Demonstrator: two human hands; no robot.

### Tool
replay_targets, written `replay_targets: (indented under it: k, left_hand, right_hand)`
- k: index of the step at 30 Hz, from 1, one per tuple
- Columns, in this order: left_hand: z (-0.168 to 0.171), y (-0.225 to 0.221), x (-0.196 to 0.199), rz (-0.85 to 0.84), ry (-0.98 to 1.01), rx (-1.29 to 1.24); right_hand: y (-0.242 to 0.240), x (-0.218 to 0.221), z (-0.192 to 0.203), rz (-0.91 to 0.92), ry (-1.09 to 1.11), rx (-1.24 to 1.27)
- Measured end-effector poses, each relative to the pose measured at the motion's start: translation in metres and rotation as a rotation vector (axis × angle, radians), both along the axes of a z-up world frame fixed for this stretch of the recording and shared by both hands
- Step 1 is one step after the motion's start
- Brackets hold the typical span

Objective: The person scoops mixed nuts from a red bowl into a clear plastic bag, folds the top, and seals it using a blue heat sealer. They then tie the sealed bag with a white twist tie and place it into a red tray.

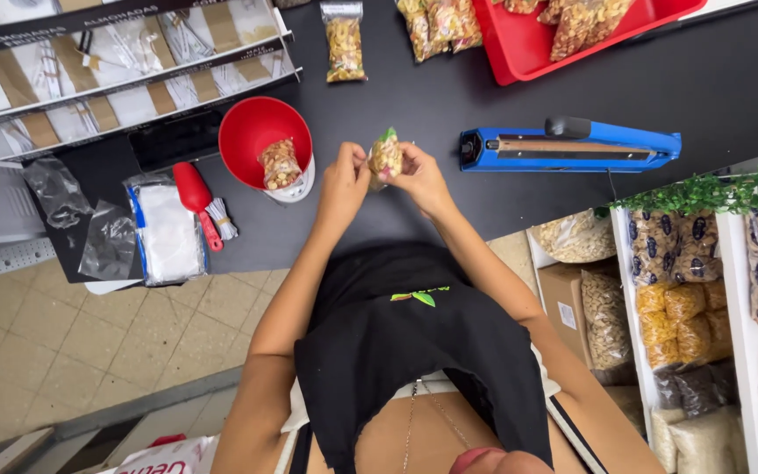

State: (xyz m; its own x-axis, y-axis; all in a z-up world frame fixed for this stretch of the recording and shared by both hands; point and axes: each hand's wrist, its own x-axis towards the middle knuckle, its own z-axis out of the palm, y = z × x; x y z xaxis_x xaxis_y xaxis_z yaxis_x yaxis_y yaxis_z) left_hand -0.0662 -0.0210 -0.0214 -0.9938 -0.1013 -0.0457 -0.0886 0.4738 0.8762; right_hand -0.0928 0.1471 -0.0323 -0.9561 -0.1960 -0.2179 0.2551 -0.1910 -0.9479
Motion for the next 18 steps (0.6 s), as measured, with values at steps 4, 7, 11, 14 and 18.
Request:
replay_targets:
  k: [4, 7, 11, 14, 18]
  left_hand:
    - [-0.042, -0.003, 0.005, -0.016, -0.111, 0.083]
    - [-0.048, -0.007, 0.006, 0.019, -0.213, 0.162]
    - [-0.05, -0.011, 0.012, 0.002, -0.205, 0.36]
    - [-0.048, -0.017, 0.013, -0.01, -0.122, 0.485]
    - [-0.067, -0.02, 0.033, -0.047, -0.014, 0.526]
  right_hand:
    - [0.007, 0.017, 0.004, 0.071, 0.073, 0.136]
    - [0.015, 0.019, -0.008, 0.112, 0.118, 0.102]
    - [0.018, 0.023, -0.021, 0.105, 0.144, 0.119]
    - [0.014, 0.018, -0.03, 0.073, 0.108, 0.08]
    - [0.014, 0.028, -0.033, 0.019, -0.01, 0.03]
